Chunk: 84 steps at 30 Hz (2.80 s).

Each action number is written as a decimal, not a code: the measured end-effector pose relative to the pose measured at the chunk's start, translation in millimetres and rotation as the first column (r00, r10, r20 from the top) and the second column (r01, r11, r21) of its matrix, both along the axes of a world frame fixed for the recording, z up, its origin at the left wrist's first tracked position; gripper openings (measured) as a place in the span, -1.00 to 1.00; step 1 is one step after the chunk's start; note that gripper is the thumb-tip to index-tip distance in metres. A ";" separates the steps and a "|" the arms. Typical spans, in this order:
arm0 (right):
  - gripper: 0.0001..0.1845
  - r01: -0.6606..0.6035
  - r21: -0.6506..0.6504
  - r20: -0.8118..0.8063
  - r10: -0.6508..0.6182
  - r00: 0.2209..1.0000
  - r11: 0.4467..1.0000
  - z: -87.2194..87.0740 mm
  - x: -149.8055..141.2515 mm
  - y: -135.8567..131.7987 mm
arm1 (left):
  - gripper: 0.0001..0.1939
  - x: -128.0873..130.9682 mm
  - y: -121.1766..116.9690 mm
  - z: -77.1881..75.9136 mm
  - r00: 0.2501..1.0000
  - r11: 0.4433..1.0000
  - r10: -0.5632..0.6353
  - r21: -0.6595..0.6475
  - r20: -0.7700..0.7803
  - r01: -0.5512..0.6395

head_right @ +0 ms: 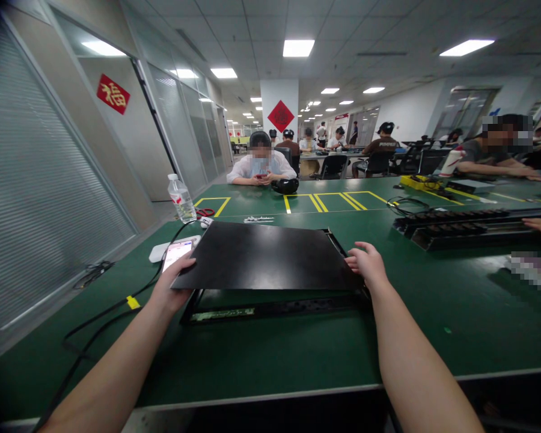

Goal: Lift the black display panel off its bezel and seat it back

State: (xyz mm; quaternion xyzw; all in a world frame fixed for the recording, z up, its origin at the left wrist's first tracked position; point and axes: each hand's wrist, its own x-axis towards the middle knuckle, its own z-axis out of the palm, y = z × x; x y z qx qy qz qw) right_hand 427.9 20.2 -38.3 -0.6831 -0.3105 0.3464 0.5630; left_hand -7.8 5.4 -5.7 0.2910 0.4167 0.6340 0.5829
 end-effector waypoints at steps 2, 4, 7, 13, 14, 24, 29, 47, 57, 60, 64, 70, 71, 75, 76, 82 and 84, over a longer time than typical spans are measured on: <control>-0.40 0.015 0.002 0.041 -0.015 0.999 1.000 -2.1 2.2 1.2 | -0.31 -0.3 0.7 -1.0 1.000 1.000 -0.007 -0.014 -0.019 0.007; -0.36 0.029 0.011 0.079 -0.030 0.996 1.000 -5.2 4.9 3.0 | -0.35 -0.7 1.8 -2.7 1.000 1.000 0.004 -0.014 -0.026 -0.004; -0.34 0.039 0.049 0.148 -0.046 0.988 0.998 -11.9 9.2 6.8 | -0.44 -2.6 4.2 -6.5 0.999 0.999 0.031 0.016 -0.011 -0.031; -0.29 0.029 0.081 0.209 -0.046 0.977 0.996 -22.7 14.3 13.2 | -0.38 -15.1 12.1 -18.0 0.999 0.997 -0.039 0.068 -0.009 0.040; -0.28 0.031 0.076 0.206 -0.046 0.977 0.997 -23.4 14.6 13.5 | -0.36 -16.7 13.0 -19.3 0.999 0.997 -0.043 0.068 -0.009 0.043; -0.29 0.023 0.002 0.289 -0.023 0.957 1.000 -28.5 19.3 14.8 | -0.54 -1.5 4.7 -10.6 0.997 0.997 0.073 0.007 -0.006 -0.073; -0.33 0.019 -0.010 0.348 -0.014 0.937 1.000 -30.1 23.8 15.7 | -0.43 -0.9 5.8 -13.0 0.999 0.999 0.049 0.020 -0.024 -0.048; -0.38 0.082 -0.049 0.450 -0.051 0.892 0.995 -25.2 20.2 12.0 | -0.50 -0.3 10.5 -21.5 0.998 0.998 0.055 -0.012 -0.005 -0.055; -0.35 0.079 -0.103 0.463 -0.023 0.886 0.991 -14.5 13.8 6.4 | -0.50 -0.2 10.2 -21.3 1.000 0.999 0.025 -0.021 -0.003 -0.025; -0.36 0.086 -0.123 0.487 -0.015 0.873 0.989 -12.8 13.4 5.0 | -0.52 0.9 9.4 -20.4 0.999 0.998 0.034 -0.046 -0.016 -0.035; -0.35 0.093 -0.122 0.527 -0.015 0.850 0.988 -10.5 11.4 3.6 | -0.58 4.1 6.7 -16.7 0.999 0.997 0.038 -0.063 -0.020 -0.040; -0.37 0.120 -0.181 0.572 0.005 0.820 0.976 -5.2 6.3 2.8 | -0.59 9.1 4.0 -11.3 0.998 0.994 0.055 -0.096 -0.039 -0.059; -0.38 0.119 -0.188 0.575 0.011 0.818 0.975 -4.5 5.7 2.7 | -0.60 9.9 3.5 -10.4 0.997 0.992 0.064 -0.102 -0.041 -0.068; -0.42 0.118 -0.192 0.595 0.020 0.803 0.974 -3.8 5.4 3.0 | -0.63 12.5 1.2 -7.3 0.994 0.988 0.093 -0.120 -0.062 -0.100; -0.44 0.113 -0.195 0.602 0.028 0.798 0.974 -4.1 5.8 3.3 | -0.63 12.8 0.9 -6.8 0.993 0.987 0.095 -0.123 -0.066 -0.103; -0.54 0.092 -0.230 0.655 0.084 0.751 0.969 -9.1 10.4 6.1 | -0.65 10.4 2.7 -9.4 0.995 0.988 0.072 -0.129 -0.065 -0.079; -0.54 0.092 -0.234 0.681 0.096 0.726 0.968 -11.3 12.1 7.0 | -0.66 9.0 4.0 -11.6 0.996 0.990 0.063 -0.119 -0.063 -0.070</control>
